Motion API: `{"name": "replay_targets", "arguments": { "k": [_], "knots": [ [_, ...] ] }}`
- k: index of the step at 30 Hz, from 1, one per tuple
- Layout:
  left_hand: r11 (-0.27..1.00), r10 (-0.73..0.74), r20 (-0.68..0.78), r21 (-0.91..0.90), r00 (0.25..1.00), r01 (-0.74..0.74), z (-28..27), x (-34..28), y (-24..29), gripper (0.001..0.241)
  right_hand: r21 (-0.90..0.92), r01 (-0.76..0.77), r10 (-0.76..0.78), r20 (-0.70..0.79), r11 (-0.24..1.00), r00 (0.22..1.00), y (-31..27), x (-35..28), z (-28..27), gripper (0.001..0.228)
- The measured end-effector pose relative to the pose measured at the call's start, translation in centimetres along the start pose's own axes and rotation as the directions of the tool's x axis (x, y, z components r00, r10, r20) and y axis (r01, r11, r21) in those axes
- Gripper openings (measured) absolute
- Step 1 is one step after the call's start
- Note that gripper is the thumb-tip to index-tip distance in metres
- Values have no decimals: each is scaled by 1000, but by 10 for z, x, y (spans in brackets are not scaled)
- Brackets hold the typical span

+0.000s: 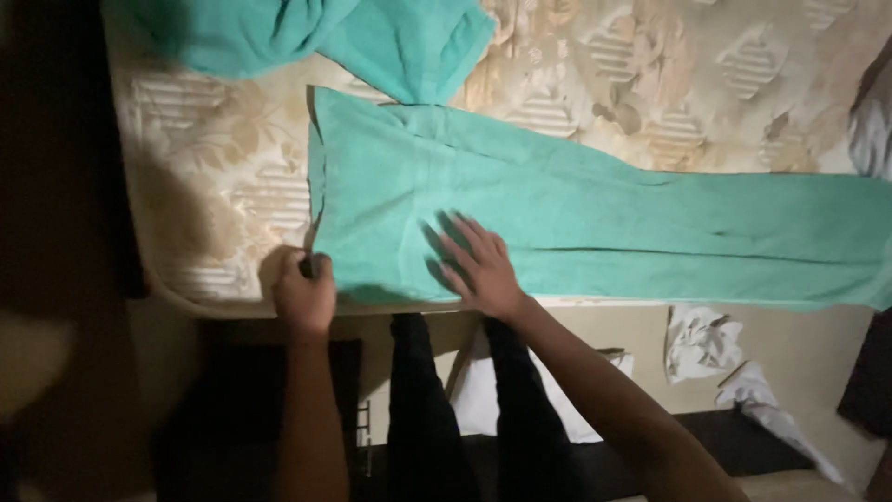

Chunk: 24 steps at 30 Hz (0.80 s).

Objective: The person folds a teal towel on a bed. They spread the towel flat, fold it in half lengthwise, and then fold it again to create a compact rectangular shape.

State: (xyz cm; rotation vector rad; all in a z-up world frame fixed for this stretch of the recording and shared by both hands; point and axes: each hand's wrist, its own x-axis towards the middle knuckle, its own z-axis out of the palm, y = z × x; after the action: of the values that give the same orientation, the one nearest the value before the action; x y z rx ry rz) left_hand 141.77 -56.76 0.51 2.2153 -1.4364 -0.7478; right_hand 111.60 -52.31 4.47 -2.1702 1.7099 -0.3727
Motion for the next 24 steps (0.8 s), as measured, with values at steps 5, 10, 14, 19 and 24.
{"name": "replay_targets", "arguments": {
  "k": [5,10,14,19,24],
  "knots": [
    [984,149,-60,-90,987,-154,-26,-2,58,49,-127,170,-179,-57,977,982,-7,122,-21,56],
    [946,321,-61,53,945,-319,4,17,38,26,-478,363,-397,33,800,917,-40,216,-25,68],
    [883,468,-130,17,874,-470,2,27,34,19,-486,466,-528,11,739,849,-16,261,22,47],
    [849,451,-260,-172,854,-500,-40,30,65,12,-685,456,-405,249,568,880,-9,300,38,28],
    [955,142,-204,-230,969,-189,-27,47,40,13,-655,394,-511,15,644,860,26,339,38,18]
  ]
}}
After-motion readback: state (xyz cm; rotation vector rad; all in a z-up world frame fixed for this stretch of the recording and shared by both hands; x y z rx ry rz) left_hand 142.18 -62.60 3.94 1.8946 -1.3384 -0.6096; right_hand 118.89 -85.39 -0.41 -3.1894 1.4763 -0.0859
